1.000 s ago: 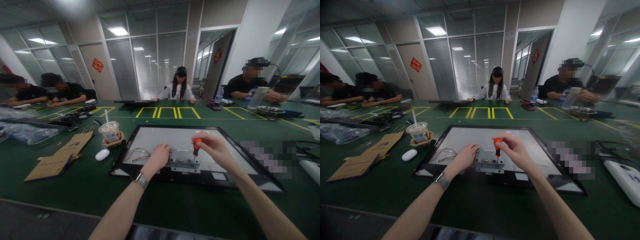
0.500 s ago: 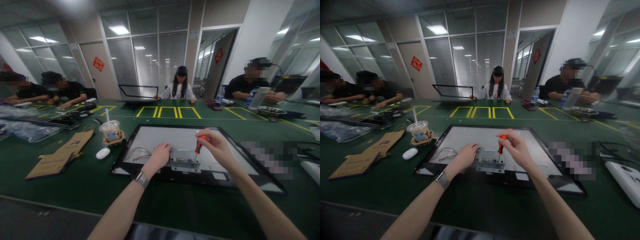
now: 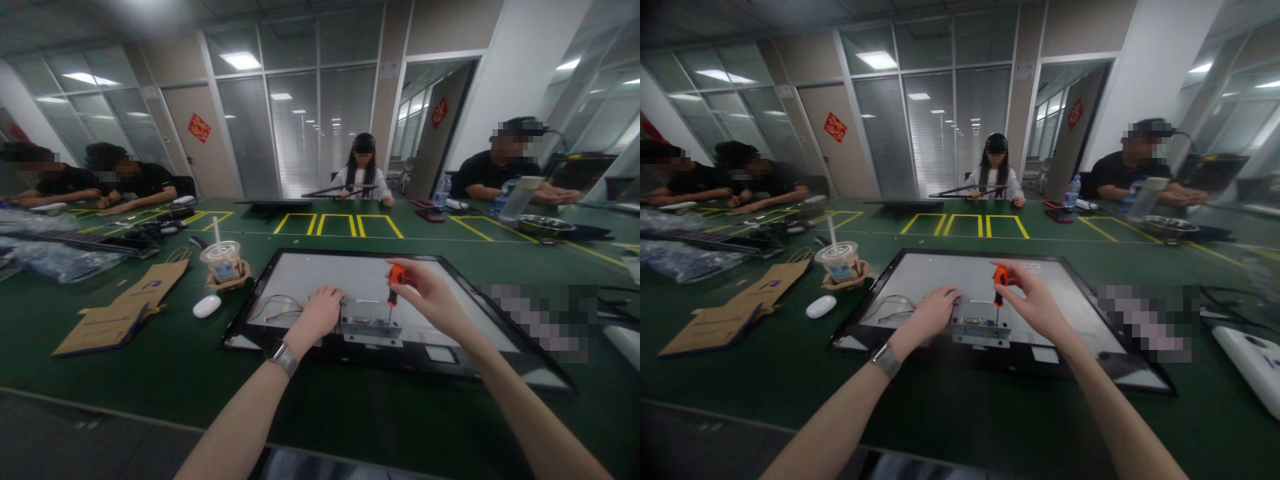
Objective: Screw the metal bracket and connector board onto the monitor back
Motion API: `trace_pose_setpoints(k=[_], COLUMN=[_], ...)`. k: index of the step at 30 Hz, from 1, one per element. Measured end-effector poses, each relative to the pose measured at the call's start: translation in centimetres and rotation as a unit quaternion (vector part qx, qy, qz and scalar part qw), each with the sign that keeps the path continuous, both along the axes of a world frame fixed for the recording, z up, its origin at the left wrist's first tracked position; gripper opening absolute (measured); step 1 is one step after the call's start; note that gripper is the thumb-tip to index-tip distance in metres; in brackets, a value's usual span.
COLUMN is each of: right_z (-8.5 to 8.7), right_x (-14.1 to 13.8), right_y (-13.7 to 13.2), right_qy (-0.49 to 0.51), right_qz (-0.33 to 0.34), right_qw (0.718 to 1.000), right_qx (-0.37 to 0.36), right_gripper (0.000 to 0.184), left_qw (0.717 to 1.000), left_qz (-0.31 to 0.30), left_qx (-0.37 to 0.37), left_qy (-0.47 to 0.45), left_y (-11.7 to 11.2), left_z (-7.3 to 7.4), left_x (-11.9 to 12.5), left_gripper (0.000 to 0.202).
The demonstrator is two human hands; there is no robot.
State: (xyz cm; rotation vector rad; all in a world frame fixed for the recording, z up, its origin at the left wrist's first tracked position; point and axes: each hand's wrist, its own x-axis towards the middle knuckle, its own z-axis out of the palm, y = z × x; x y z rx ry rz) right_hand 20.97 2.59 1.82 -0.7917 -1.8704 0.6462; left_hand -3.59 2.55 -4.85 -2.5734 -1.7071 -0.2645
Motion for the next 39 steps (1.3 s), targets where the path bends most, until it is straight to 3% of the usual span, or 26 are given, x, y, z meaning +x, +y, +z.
trace_pose_setpoints(k=[4,10,15,19,22,26,28,31,33,39], right_z=[-0.1,0.4,0.9,0.7,0.8,1.1,1.0,0.7,0.6,1.0], right_x=[0.4,0.8,0.8,0.5,0.2,0.1,0.2,0.4,0.3,-0.2], right_y=[0.2,-0.3,-0.4,-0.4,-0.5,-0.9,-1.0,-1.0,-0.9,-1.3], right_qy=[-0.007,0.057,0.057,0.046,-0.004,-0.076,-0.083,-0.057,-0.036,-0.043], right_qz=[0.008,0.130,0.137,0.067,-0.025,-0.097,-0.094,-0.067,-0.071,-0.112], right_qw=[1.000,0.988,0.984,0.995,0.999,0.979,0.976,0.986,0.989,0.976], right_qx=[-0.008,-0.067,-0.103,-0.060,0.043,0.164,0.176,0.141,0.127,0.182], right_gripper=[0.036,0.023,0.028,0.032,0.026,0.013,0.013,0.021,0.017,0.007], left_qw=[1.000,1.000,1.000,1.000,1.000,0.999,0.999,1.000,1.000,0.999], left_qz=[0.001,0.005,0.007,0.008,0.010,0.012,0.011,0.010,0.011,0.014], left_qx=[-0.011,-0.012,-0.009,-0.016,-0.017,-0.015,-0.015,-0.016,-0.017,-0.024], left_qy=[0.003,-0.003,-0.010,-0.008,-0.015,-0.028,-0.027,-0.022,-0.022,-0.022], left_y=[0.0,-0.1,-0.3,-0.3,-0.4,-0.4,-0.4,-0.4,-0.4,-0.4], left_z=[0.0,0.3,0.5,0.5,0.6,0.6,0.7,0.7,0.6,0.6], left_x=[0.1,0.1,0.2,0.2,0.2,0.2,0.2,0.2,0.1,0.1], left_gripper=[0.041,0.041,0.040,0.040,0.040,0.039,0.039,0.039,0.039,0.040])
